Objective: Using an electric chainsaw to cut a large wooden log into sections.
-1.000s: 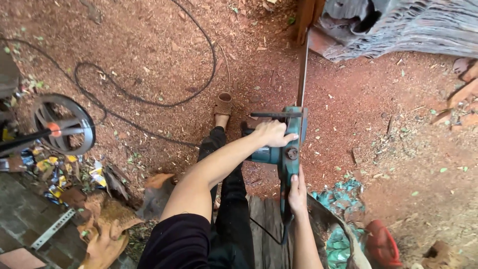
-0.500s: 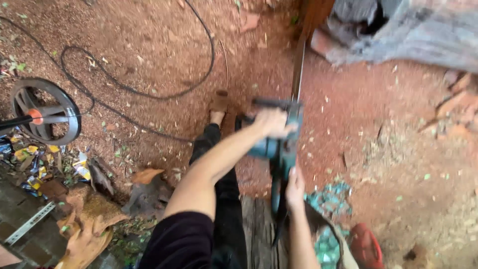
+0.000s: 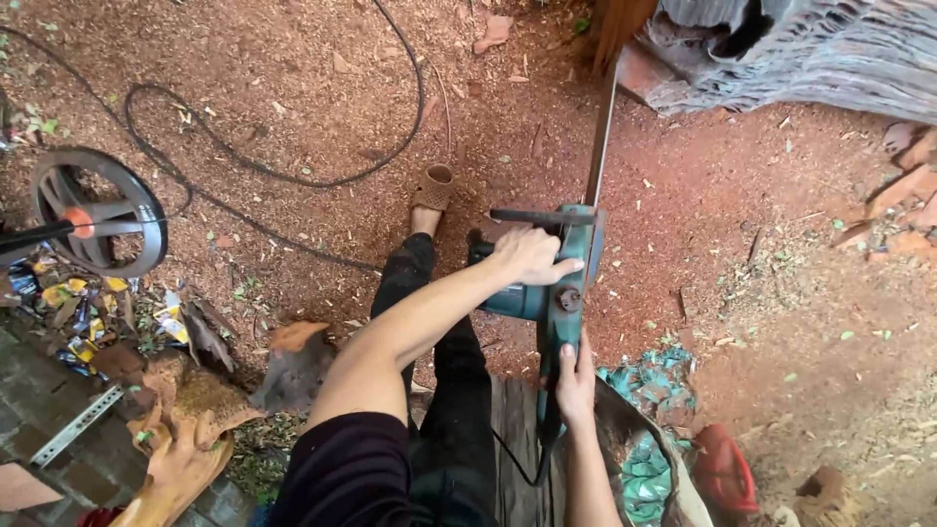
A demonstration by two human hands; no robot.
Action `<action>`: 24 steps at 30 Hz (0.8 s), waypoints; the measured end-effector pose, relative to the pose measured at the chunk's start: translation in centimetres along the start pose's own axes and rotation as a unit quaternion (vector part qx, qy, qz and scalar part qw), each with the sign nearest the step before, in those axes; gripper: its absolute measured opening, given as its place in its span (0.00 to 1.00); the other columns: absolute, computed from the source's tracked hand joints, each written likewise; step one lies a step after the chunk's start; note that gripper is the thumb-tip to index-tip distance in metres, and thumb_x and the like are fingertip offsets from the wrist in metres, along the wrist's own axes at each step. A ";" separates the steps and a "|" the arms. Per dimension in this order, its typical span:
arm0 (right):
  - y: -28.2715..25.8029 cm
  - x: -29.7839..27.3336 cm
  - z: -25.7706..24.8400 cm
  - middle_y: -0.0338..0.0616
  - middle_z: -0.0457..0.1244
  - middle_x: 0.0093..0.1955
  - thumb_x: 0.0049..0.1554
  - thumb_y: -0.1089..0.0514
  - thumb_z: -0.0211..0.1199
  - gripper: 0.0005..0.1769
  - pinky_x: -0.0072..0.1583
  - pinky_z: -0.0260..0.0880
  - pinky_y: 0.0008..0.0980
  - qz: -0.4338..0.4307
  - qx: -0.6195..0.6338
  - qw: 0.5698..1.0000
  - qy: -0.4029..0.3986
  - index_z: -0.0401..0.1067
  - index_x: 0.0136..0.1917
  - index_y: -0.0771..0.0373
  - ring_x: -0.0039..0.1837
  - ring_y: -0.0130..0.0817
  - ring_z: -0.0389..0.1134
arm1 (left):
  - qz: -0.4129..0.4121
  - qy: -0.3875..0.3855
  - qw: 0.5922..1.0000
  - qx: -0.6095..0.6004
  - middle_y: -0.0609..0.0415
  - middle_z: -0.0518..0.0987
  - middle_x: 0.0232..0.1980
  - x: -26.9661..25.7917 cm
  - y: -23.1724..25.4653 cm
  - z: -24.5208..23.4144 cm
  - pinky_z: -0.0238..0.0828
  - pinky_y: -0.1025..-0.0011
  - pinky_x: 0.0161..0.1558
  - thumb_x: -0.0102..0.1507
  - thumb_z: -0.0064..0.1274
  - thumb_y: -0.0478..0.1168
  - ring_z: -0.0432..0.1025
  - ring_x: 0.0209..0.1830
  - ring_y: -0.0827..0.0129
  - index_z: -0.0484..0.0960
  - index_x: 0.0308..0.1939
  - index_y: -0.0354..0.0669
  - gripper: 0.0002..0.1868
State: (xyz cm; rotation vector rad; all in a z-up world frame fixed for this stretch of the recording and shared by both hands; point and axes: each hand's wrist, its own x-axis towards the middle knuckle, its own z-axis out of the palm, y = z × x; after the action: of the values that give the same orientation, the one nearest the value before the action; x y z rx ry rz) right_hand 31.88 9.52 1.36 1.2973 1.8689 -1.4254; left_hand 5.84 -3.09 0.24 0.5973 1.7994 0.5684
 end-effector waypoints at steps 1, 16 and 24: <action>-1.8 -0.3 0.2 0.67 0.63 0.43 0.68 0.49 0.47 0.32 0.29 0.76 0.45 -0.005 0.021 1.000 0.002 0.51 0.83 0.53 0.31 0.52 0.71 | 0.006 0.007 1.000 0.007 0.39 0.83 0.50 0.4 -0.1 -0.3 0.73 0.51 0.56 0.63 0.29 0.71 0.77 0.57 0.48 0.84 0.46 0.38 0.42; 0.2 2.8 1.5 0.71 0.64 0.41 0.68 0.48 0.41 0.32 0.26 0.73 0.45 -0.044 0.007 0.999 0.021 0.48 0.84 0.51 0.28 0.49 0.68 | 0.071 0.005 0.997 -0.032 0.41 0.84 0.41 2.5 -3.1 -3.8 0.76 0.53 0.50 0.63 0.33 0.68 0.80 0.49 0.49 0.84 0.38 0.38 0.37; -0.8 1.4 2.3 0.68 0.63 0.41 0.68 0.50 0.42 0.32 0.26 0.73 0.43 -0.037 0.011 0.999 0.024 0.48 0.84 0.53 0.28 0.48 0.68 | 0.055 -0.024 0.998 -0.032 0.40 0.84 0.45 2.1 -3.4 -2.8 0.74 0.51 0.53 0.64 0.31 0.68 0.79 0.52 0.47 0.84 0.42 0.36 0.39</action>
State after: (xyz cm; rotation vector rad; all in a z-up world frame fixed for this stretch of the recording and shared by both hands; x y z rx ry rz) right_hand 30.14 7.95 -0.19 1.2951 1.9567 -1.4690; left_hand 2.22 -4.56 -2.60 0.6643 1.7048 0.6788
